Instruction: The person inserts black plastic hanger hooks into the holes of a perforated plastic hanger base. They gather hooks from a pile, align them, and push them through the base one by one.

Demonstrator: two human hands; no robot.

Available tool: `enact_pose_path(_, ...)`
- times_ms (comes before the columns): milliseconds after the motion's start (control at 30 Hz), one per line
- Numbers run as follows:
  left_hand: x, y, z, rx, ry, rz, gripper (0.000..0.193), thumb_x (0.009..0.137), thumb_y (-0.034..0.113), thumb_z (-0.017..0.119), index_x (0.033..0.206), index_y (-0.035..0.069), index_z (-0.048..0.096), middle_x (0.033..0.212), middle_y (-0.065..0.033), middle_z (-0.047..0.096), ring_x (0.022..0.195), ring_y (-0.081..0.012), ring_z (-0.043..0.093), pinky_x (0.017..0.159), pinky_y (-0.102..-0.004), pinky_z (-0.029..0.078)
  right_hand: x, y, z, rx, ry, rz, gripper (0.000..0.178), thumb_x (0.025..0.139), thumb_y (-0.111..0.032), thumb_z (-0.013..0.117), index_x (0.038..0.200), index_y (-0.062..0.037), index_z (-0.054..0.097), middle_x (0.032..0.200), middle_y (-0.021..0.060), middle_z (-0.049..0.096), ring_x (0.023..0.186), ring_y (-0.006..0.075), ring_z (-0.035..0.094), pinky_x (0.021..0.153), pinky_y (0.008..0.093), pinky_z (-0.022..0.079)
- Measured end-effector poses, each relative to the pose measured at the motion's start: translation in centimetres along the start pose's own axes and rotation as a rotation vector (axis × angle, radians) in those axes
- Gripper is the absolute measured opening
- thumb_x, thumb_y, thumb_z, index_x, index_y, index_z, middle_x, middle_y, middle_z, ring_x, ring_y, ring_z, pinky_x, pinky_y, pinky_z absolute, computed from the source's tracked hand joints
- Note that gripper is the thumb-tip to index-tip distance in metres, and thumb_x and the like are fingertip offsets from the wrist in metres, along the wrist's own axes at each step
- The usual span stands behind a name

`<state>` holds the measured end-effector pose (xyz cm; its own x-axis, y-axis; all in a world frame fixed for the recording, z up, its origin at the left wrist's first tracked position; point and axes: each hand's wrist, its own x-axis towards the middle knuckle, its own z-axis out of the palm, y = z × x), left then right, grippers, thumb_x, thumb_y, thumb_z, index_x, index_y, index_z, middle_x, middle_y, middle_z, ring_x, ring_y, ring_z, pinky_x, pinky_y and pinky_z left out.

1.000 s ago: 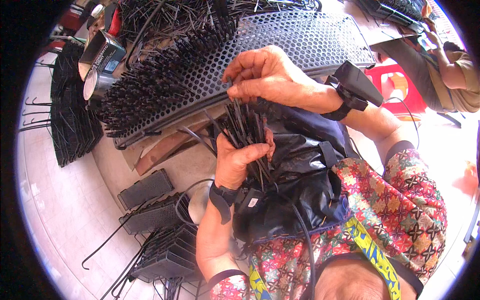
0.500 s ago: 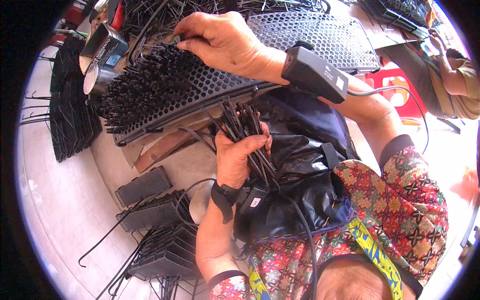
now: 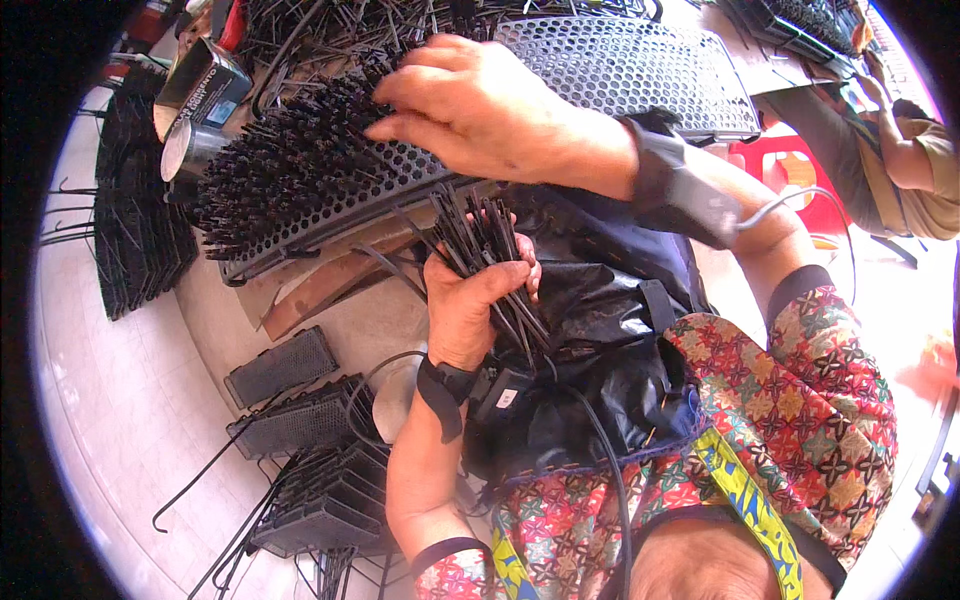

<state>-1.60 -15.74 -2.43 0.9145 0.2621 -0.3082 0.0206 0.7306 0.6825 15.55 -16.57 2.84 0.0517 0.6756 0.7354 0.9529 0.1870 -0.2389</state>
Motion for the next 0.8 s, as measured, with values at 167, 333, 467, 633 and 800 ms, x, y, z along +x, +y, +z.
enact_pose_path(167,0.2,-0.3,0.0,0.066,-0.008,0.042,0.035,0.069,-0.002,0.064,0.102,-0.002,0.052,0.082,-0.0111,0.059,0.065,-0.0210,0.059,0.055,-0.0303,0.050,-2.8,-1.8,-3.4,0.518,-0.517,0.549,0.029,0.078,-0.024,0.069,0.081,0.0044,0.064,0.064,0.0140,0.062,0.057,0.0201,0.061,0.053,0.0325,0.046)
enact_pose_path(333,0.2,-0.6,0.2,0.207,0.057,0.067,0.020,0.071,-0.002,0.067,0.088,0.000,0.058,0.076,-0.0073,0.062,0.064,-0.0142,0.059,0.058,-0.0266,0.050,-3.7,-2.3,-3.4,0.567,-0.526,0.672,0.020,0.077,-0.015,0.067,0.080,0.0048,0.064,0.065,0.0114,0.062,0.060,0.0170,0.060,0.056,0.0324,0.045)
enact_pose_path(467,0.3,-0.5,-0.1,0.195,0.022,0.057,0.023,0.070,-0.002,0.065,0.092,-0.001,0.057,0.077,-0.0079,0.062,0.063,-0.0145,0.059,0.058,-0.0265,0.049,-3.4,-1.5,-4.2,0.661,-0.449,0.868,0.013,0.080,-0.009,0.065,0.082,0.0039,0.065,0.073,0.0058,0.065,0.065,0.0106,0.059,0.060,0.0240,0.049)
enact_pose_path(633,0.5,-0.8,-0.4,0.168,0.013,0.052,0.042,0.070,0.001,0.067,0.108,-0.003,0.052,0.082,-0.0101,0.060,0.064,-0.0190,0.060,0.056,-0.0286,0.050,-2.2,-0.3,-4.9,0.838,-0.280,0.965,0.014,0.083,-0.011,0.065,0.084,0.0031,0.065,0.075,0.0082,0.066,0.061,0.0122,0.062,0.057,0.0238,0.052)
enact_pose_path(800,0.5,-0.7,-0.5,0.130,0.040,0.053,0.043,0.069,0.001,0.067,0.109,-0.003,0.052,0.082,-0.0100,0.060,0.064,-0.0191,0.059,0.056,-0.0287,0.050,-1.4,-0.7,-4.4,0.853,-0.131,0.920,0.014,0.081,-0.011,0.067,0.082,0.0025,0.064,0.068,0.0070,0.065,0.056,0.0110,0.061,0.051,0.0238,0.050)
